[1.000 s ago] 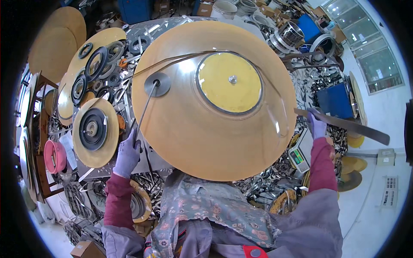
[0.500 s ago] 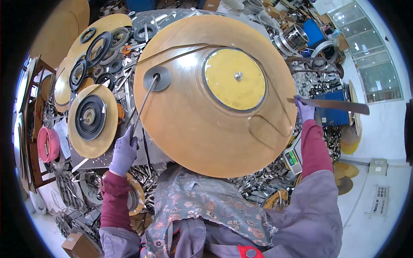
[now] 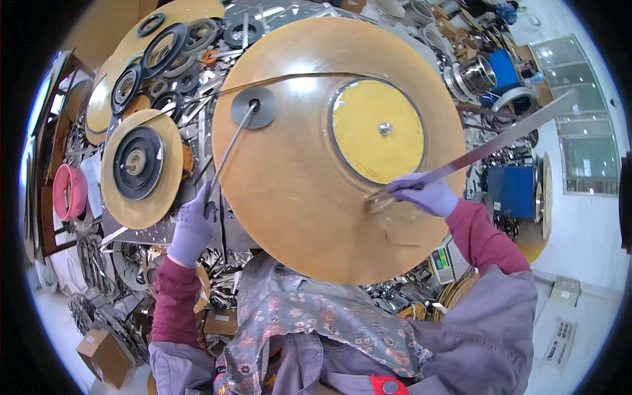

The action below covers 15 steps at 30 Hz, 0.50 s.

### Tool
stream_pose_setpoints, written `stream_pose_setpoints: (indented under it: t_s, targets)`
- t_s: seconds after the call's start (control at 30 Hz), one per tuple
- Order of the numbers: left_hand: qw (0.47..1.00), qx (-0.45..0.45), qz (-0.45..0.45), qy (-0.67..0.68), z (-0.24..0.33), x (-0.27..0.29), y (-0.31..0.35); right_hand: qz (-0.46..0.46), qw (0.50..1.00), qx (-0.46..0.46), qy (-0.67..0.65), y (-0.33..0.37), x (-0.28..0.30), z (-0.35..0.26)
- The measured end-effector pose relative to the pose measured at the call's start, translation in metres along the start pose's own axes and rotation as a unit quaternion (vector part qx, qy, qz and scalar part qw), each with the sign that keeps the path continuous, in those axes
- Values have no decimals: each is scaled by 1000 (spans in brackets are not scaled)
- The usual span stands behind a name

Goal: The person uses a metal rod and a flat metal bar to bend and shape a metal ring on a yellow circular workbench. They repeatedly adjust the ring's curvature, remove it to inspect, and place it back on the bench to continue shaping. The person also handles a black rubber ring, placing it on a stack of similar items.

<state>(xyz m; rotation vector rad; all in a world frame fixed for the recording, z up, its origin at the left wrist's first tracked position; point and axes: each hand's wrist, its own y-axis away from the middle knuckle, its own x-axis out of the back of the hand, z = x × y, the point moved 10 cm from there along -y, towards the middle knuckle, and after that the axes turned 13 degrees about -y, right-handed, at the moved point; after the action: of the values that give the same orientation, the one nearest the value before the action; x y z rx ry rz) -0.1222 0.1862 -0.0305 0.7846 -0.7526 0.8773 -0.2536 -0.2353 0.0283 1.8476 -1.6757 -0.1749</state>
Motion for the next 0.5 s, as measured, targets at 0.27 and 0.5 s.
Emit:
stream_pose_setpoints:
  t_s: [0.27, 0.5]
  targets:
    - [995, -23, 4, -100, 7, -14, 10, -132, 967, 212, 43, -173, -30, -145]
    - [993, -16, -26, -115, 16, -27, 40, -40, 984, 173, -19, -255, 107, -149]
